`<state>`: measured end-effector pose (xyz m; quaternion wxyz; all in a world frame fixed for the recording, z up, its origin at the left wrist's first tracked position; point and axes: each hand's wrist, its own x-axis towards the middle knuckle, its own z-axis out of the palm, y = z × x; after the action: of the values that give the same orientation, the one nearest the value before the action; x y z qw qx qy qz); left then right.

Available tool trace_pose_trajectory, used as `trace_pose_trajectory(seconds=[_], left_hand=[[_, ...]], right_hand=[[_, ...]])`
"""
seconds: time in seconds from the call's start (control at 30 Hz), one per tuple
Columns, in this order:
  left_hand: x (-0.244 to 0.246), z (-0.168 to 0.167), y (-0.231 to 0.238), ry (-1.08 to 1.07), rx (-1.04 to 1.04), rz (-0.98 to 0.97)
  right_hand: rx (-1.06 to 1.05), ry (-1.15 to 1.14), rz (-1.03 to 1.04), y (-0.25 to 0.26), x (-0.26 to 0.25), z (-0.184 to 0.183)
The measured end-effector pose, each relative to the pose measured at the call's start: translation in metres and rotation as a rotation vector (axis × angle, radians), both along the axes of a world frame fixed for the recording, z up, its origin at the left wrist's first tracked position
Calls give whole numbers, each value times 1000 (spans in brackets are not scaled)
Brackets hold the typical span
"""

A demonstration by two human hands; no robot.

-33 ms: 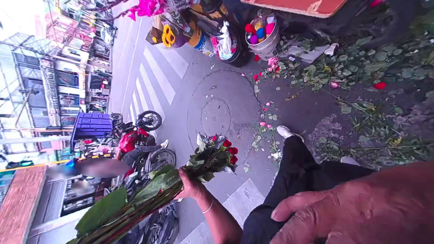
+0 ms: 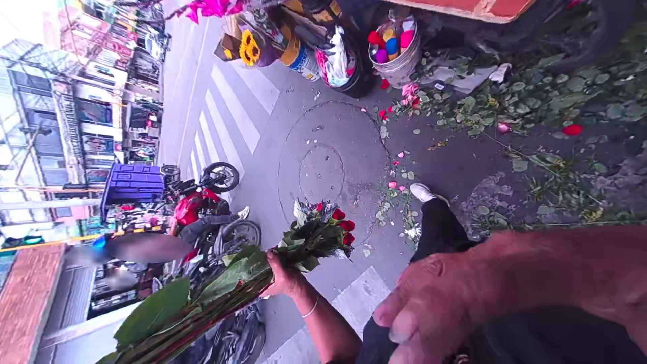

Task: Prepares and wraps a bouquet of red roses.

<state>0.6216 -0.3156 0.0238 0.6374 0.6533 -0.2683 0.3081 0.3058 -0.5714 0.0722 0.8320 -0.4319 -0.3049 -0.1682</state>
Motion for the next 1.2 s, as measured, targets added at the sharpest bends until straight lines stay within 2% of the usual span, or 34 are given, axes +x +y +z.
trace_pose_trajectory(seconds=[0.03,0.13,0.17,0.3,0.43,0.53,0.73,0.83,0.97,1.07,1.2], left_hand=[[18,-6,-8,10,29,35],[86,-28,-52,52,86,116],[112,-33,-66,64,106,137],[202,-41,-122,123,148,148],[282,-46,-185,133,168,89],[332,-60,-238,161,204,115],[406,-88,-339,219,320,185],[443,-95,-383,241,390,185],[482,-109,-435,307,463,202],[511,-125,-466,345,504,184],[548,-145,-479,352,568,94]], right_hand=[[3,111,-124,-22,36,-18],[-86,746,-636,-80,134,-78],[-117,878,-747,-97,167,-99],[-197,1085,-825,-162,263,-174],[-200,1248,-850,-231,340,-218],[-411,1338,-886,-298,396,-258],[-1031,1182,-830,-438,537,-361],[-1291,1033,-678,-493,614,-384],[-1501,863,-568,-552,703,-410],[-1692,783,-506,-594,752,-443],[-1926,640,-250,-630,785,-482]])
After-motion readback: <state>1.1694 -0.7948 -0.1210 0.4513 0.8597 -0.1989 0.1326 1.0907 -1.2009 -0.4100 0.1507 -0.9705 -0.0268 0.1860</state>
